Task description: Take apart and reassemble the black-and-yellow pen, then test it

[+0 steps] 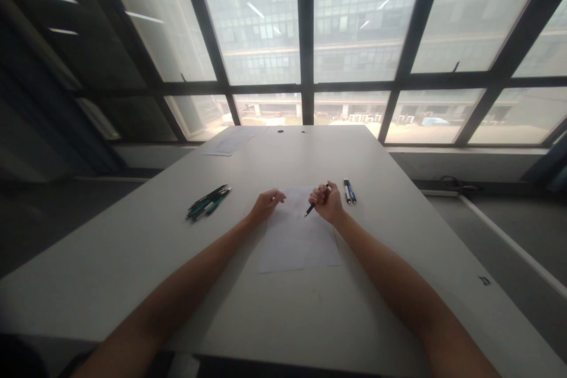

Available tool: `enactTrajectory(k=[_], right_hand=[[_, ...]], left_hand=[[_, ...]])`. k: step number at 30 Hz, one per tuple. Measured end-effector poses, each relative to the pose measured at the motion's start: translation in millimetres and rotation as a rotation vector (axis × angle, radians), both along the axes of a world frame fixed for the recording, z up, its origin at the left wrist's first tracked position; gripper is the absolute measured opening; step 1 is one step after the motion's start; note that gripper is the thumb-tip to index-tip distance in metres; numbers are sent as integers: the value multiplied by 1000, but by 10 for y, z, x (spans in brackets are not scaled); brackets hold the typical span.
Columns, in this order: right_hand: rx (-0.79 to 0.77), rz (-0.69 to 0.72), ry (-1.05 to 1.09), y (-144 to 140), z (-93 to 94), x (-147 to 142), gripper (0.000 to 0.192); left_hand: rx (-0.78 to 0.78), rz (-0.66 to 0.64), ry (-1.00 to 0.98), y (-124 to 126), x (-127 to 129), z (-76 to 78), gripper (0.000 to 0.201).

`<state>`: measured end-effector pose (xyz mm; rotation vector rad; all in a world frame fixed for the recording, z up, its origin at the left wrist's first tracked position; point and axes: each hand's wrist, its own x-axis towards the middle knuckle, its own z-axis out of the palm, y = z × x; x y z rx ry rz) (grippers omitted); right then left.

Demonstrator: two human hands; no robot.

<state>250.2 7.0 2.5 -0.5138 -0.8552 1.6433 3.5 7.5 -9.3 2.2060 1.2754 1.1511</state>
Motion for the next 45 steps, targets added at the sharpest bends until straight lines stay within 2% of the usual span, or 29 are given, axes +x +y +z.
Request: enactTrajectory(k=[8, 14, 21, 24, 26, 29, 33, 37, 42, 45], right_hand=[[-24, -15, 40, -19, 30, -5, 38], [-22, -68, 46, 2, 18, -22, 17], [-64, -69, 68, 51, -77, 28, 48], [-68, -124, 39, 89, -85, 44, 59], [-83, -154, 23, 116, -82, 35, 54], [-78, -217, -3, 133, -85, -1, 33], [36, -363, -146, 87, -100, -70, 30], [133, -346, -355, 27, -118, -142, 30], [354, -516, -676, 12, -161, -190, 26], [442, -501, -785, 3, -207, -199, 30]], left_hand=[[-6, -3, 8, -32, 9, 41, 37], [7, 10, 25, -8, 7, 6, 34], [24, 12, 25, -15, 2, 18, 32], [29, 16, 36, -26, 6, 31, 31], [47, 17, 57, -38, 13, 42, 27], [103, 2, 93, -69, 27, 61, 18], [158, -74, 151, -109, 40, 86, 13], [174, -100, 243, -113, 44, 87, 16], [161, -125, 262, -87, 41, 55, 16], [149, -145, 267, -85, 41, 45, 16]])
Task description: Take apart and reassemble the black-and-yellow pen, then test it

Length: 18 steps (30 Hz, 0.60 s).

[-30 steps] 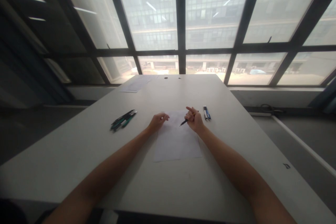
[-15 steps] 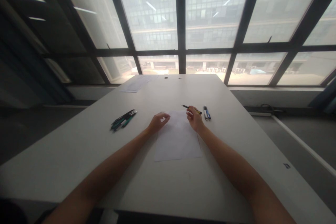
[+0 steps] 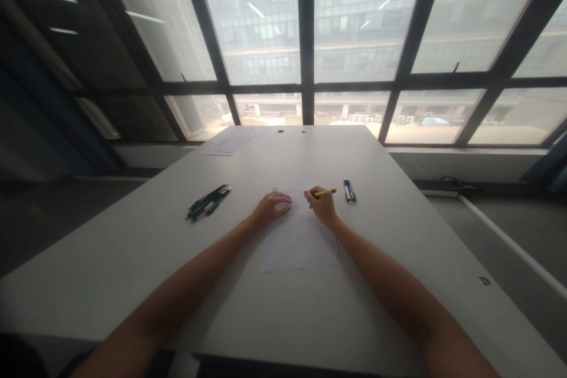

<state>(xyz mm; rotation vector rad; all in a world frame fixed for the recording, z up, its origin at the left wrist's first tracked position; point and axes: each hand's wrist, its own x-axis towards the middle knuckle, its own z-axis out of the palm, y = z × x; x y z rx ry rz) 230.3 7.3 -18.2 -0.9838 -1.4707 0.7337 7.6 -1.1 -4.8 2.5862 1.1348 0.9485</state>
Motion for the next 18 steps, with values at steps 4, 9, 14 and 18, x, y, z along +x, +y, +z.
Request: enactTrajectory(k=[4, 9, 14, 18], right_hand=[[-14, 20, -73, 5, -51, -19, 30], [38, -69, -206, 40, -14, -56, 32], [-35, 7, -134, 38, -21, -97, 20], [-133, 75, -120, 29, -71, -101, 22]], left_hand=[[-15, -22, -14, -6, 5, 7, 15], [-23, -37, -18, -12, 11, 17, 14], [-23, -36, -24, -3, 9, -2, 16], [-24, -35, -22, 7, 13, -9, 16]])
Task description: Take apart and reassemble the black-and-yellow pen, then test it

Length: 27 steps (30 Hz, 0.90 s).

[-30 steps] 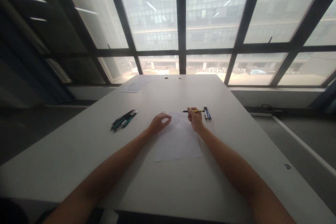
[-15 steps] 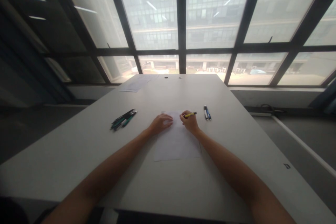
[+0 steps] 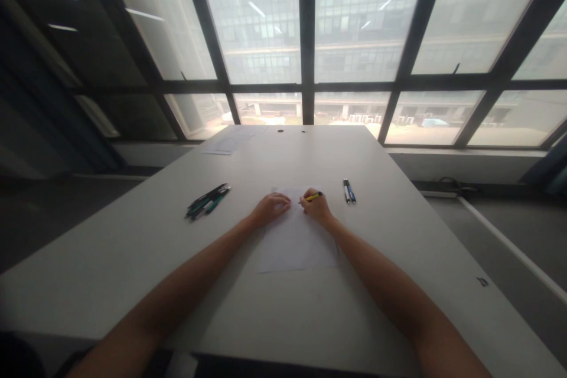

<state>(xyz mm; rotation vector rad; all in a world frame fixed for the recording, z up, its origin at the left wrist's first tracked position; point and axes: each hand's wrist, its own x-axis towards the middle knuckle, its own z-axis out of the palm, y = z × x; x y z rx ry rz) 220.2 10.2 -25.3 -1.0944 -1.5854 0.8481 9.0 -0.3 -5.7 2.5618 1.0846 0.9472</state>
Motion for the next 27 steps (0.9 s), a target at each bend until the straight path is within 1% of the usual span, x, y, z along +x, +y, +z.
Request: enactTrajectory(k=[4, 7, 11, 13, 16, 19, 22, 27], right_hand=[[-11, 10, -18, 35, -44, 9, 22], [-12, -20, -31, 65, -68, 4, 22], [-1, -51, 9, 52, -46, -6, 27], [42, -101, 57, 26, -8, 2, 31], [137, -215, 94, -5, 57, 39, 36], [189, -274, 116, -5, 103, 86, 34], [180, -267, 176, 7, 130, 115, 30], [135, -160, 179, -7, 127, 93, 33]], left_hand=[[7, 5, 9, 7, 6, -5, 18], [5, 10, 18, 11, 5, -11, 18], [-5, 3, 20, 7, -7, -9, 15], [-10, -4, 15, 5, -13, -8, 13], [-12, -8, 1, 13, -20, -18, 11], [-12, -11, -4, 33, -24, -41, 11], [-14, -3, -2, 47, -27, -58, 10], [-20, 0, -8, 39, -17, -42, 10]])
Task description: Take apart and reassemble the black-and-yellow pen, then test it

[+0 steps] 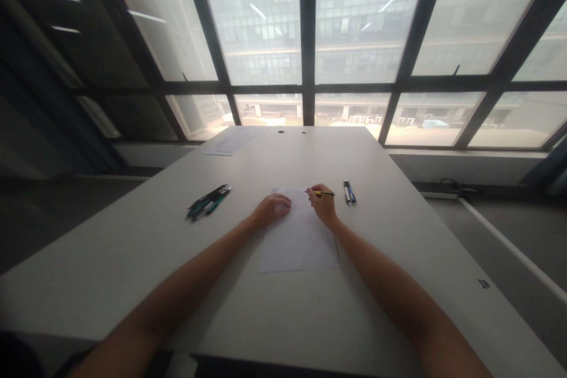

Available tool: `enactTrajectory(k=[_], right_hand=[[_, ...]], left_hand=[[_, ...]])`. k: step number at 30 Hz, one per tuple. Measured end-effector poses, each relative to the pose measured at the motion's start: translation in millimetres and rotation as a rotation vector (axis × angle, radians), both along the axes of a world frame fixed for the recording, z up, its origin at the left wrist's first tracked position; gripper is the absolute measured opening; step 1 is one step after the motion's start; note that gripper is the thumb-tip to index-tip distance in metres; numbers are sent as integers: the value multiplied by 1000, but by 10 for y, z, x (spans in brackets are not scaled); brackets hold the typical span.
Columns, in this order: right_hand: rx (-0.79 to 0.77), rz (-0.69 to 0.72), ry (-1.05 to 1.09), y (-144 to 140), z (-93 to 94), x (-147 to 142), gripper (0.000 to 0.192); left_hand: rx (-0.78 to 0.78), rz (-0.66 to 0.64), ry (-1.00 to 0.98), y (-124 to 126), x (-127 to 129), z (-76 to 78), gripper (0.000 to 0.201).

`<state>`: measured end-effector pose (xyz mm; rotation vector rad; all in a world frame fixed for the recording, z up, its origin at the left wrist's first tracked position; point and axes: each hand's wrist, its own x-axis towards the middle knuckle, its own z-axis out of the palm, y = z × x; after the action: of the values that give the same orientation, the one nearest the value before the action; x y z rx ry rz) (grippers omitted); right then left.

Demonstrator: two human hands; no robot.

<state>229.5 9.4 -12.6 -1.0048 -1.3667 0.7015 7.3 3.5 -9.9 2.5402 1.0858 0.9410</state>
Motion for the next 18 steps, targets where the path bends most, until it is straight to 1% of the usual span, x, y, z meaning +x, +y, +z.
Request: enactTrajectory(k=[4, 8, 14, 18], right_hand=[[-108, 129, -47, -16, -66, -71, 38], [-201, 171, -77, -4, -124, -104, 35], [-163, 175, -176, 22, -134, -83, 28], [-149, 139, -203, 29, -142, -93, 28]], left_hand=[[-1, -7, 0, -18, 7, 27, 11], [-1, -12, 2, -23, 0, 27, 11], [2, -5, -7, -18, 2, 19, 11], [7, -13, 0, -17, -2, 26, 10]])
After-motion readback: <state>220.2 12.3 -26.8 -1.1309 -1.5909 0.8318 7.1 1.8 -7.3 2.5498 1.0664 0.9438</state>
